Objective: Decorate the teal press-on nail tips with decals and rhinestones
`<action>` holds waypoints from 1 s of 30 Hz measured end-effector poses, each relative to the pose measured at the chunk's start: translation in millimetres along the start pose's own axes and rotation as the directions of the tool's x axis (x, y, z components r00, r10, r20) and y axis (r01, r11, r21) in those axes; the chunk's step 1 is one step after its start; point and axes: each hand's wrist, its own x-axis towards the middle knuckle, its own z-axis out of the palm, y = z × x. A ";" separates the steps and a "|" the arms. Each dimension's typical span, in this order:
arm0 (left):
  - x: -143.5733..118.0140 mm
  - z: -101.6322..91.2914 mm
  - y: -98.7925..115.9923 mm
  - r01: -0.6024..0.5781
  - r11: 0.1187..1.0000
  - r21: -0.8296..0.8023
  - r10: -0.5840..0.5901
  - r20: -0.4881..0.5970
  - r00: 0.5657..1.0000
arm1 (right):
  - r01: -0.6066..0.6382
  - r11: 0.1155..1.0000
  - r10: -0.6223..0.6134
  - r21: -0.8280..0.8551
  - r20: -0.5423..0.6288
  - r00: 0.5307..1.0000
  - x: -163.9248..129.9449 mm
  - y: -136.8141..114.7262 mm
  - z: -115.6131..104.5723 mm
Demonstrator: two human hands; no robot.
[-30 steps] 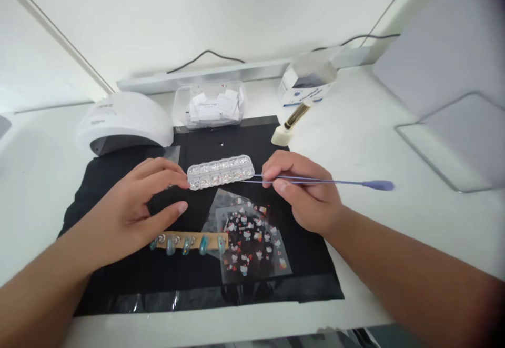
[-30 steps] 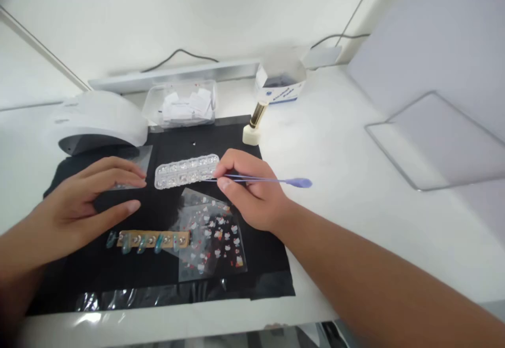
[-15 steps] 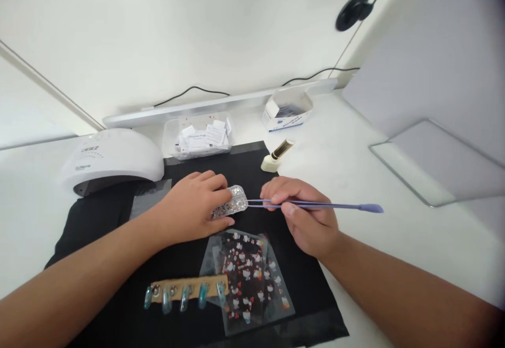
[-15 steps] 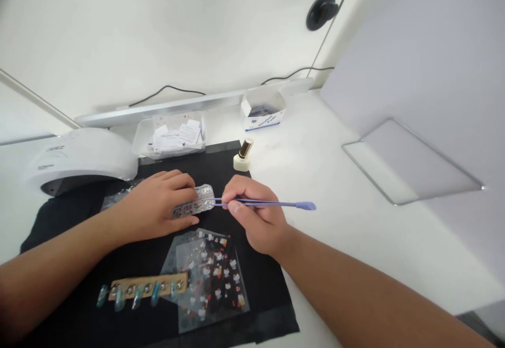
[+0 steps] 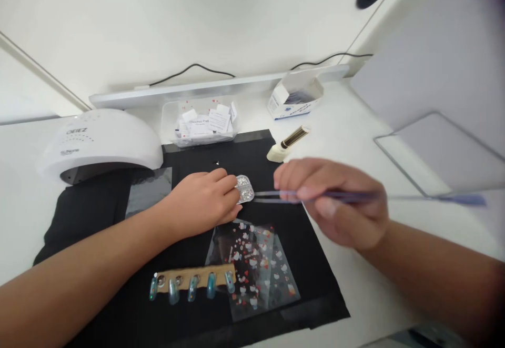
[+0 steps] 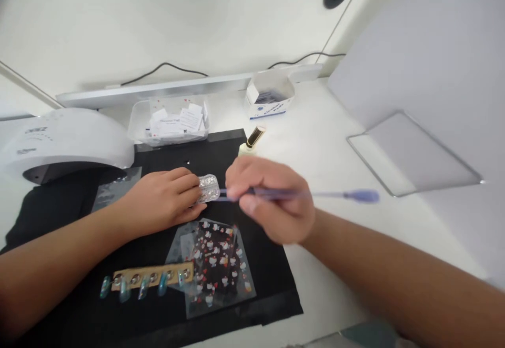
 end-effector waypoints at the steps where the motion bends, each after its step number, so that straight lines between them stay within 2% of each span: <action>1: 0.8 -0.1 0.6 0.001 1.000 0.011 -0.001 -0.004 1.000 | 0.006 1.000 -0.006 0.005 -0.003 1.000 5.1 5.5 -3.5; 4: 3.4 -0.4 2.5 -0.012 0.999 0.038 0.012 -0.014 1.000 | -0.039 0.998 0.037 0.053 0.042 0.998 11.2 26.2 -10.8; 8: 5.6 -2.0 2.8 -0.036 0.999 0.036 0.036 -0.017 0.999 | -0.157 0.984 0.145 0.088 0.129 0.981 2.5 41.9 -15.0; 12: 4.1 -1.1 -4.0 -0.015 0.995 -0.100 0.015 -0.006 1.000 | -0.209 0.970 0.184 0.125 0.185 0.965 -3.0 42.6 -18.5; 14: 2.9 1.5 -9.0 0.056 0.962 -0.269 -0.054 0.014 0.998 | -0.205 0.973 0.178 0.109 0.222 0.959 -2.2 42.3 -20.0; 16: 2.4 4.7 -13.1 0.136 0.885 -0.446 -0.137 0.030 0.990 | -0.188 0.980 0.163 0.064 0.282 0.946 -0.5 41.9 -21.1; 19: 2.9 8.3 -15.9 0.194 0.785 -0.588 -0.214 0.035 0.976 | -0.122 0.992 0.118 -0.015 0.402 0.908 2.7 40.0 -21.4; 23: 3.4 9.6 -15.8 0.213 0.753 -0.623 -0.242 0.039 0.970 | -0.020 0.993 0.072 -0.113 0.481 0.874 6.3 35.8 -19.4; 30: 3.2 10.8 -17.1 0.209 0.764 -0.611 -0.232 0.042 0.972 | -0.044 0.979 0.136 -0.199 0.475 0.869 5.9 33.5 -18.9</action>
